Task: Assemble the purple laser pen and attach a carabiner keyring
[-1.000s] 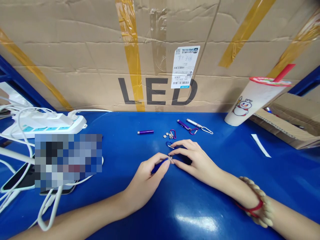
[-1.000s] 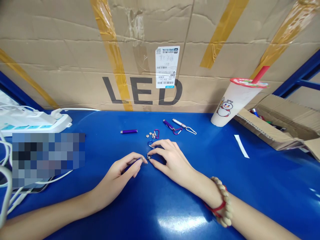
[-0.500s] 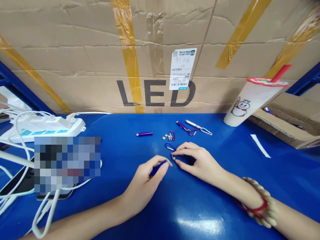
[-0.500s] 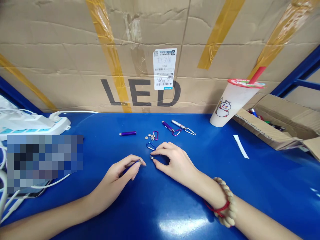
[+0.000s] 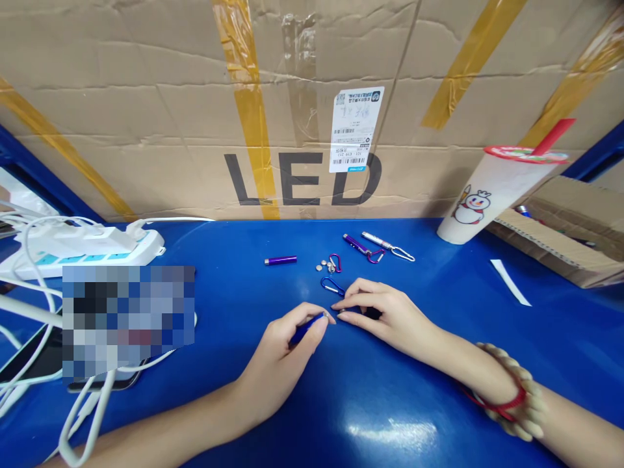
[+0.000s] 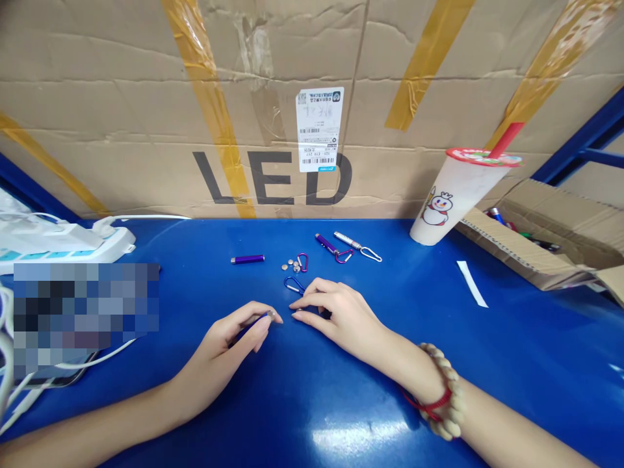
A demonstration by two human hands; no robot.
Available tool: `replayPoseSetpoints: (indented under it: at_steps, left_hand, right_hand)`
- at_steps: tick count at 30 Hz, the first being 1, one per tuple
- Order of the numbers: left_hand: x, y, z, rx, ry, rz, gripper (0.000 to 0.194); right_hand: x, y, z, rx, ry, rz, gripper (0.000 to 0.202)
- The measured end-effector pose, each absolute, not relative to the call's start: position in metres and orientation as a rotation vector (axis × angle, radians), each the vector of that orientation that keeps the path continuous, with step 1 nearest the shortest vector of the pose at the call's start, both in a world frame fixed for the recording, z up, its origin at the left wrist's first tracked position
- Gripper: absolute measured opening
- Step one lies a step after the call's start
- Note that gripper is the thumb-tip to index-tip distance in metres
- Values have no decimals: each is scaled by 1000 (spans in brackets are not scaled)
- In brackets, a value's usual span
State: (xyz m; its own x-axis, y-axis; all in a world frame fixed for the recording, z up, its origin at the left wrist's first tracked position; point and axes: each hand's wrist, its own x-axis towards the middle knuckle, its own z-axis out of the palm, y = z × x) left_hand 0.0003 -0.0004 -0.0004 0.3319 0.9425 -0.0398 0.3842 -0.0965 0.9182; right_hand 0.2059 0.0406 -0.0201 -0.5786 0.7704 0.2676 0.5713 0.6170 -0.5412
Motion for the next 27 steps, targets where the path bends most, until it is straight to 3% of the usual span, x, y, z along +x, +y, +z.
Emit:
replayPoseSetpoints:
  at_steps: [27]
  left_hand:
    - [4, -2, 2, 1671, 1224, 755, 24]
  right_hand:
    - [210, 45, -24, -1076, -2174, 712, 29]
